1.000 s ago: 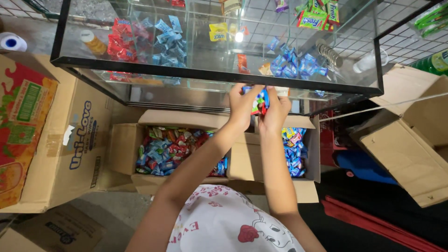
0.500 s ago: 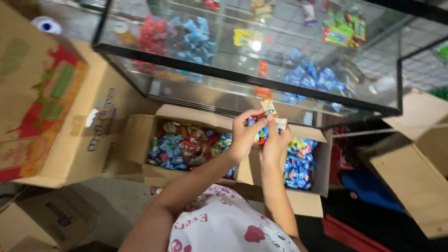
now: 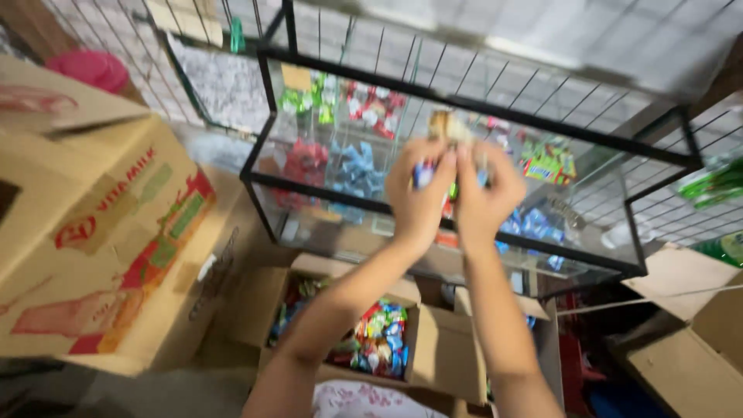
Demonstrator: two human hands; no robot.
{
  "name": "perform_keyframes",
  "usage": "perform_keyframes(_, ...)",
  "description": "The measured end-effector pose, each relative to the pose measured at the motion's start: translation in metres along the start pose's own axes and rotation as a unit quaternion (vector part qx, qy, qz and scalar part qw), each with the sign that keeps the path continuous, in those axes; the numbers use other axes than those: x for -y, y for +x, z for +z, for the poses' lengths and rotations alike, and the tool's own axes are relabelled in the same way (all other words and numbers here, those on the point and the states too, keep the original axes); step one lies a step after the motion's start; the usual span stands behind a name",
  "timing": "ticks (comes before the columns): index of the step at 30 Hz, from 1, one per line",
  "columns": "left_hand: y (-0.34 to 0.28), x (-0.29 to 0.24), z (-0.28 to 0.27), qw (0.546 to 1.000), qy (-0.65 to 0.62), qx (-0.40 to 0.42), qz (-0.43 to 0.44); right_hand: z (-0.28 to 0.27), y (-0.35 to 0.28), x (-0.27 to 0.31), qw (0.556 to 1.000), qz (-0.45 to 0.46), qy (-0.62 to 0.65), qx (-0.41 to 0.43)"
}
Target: Sorting small packets of candy from cardboard boxes into a glass display case.
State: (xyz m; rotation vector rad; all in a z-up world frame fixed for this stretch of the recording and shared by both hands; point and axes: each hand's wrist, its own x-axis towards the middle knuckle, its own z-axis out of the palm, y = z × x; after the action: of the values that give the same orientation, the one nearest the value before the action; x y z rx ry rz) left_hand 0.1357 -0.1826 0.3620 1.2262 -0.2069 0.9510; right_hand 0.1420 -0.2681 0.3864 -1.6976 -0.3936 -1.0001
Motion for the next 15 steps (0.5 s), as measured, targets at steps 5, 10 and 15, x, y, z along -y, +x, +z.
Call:
perform_keyframes(5, 0.095, 0.015, 0.065, 0.98, -0.164, -0.017, -0.113, 0.026, 0.11, 0.011, 0.991, 0.039, 0.107, 0.064)
perform_keyframes(10, 0.126, 0.05, 0.081, 0.98, -0.142, 0.004, -0.141, 0.036, 0.138, -0.03, 0.981, 0.083, 0.159, 0.079)
perform_keyframes(15, 0.148, 0.066, 0.062, 0.982, -0.009, 0.093, -0.163, 0.027, 0.157, -0.043, 0.984, 0.046, 0.021, 0.168)
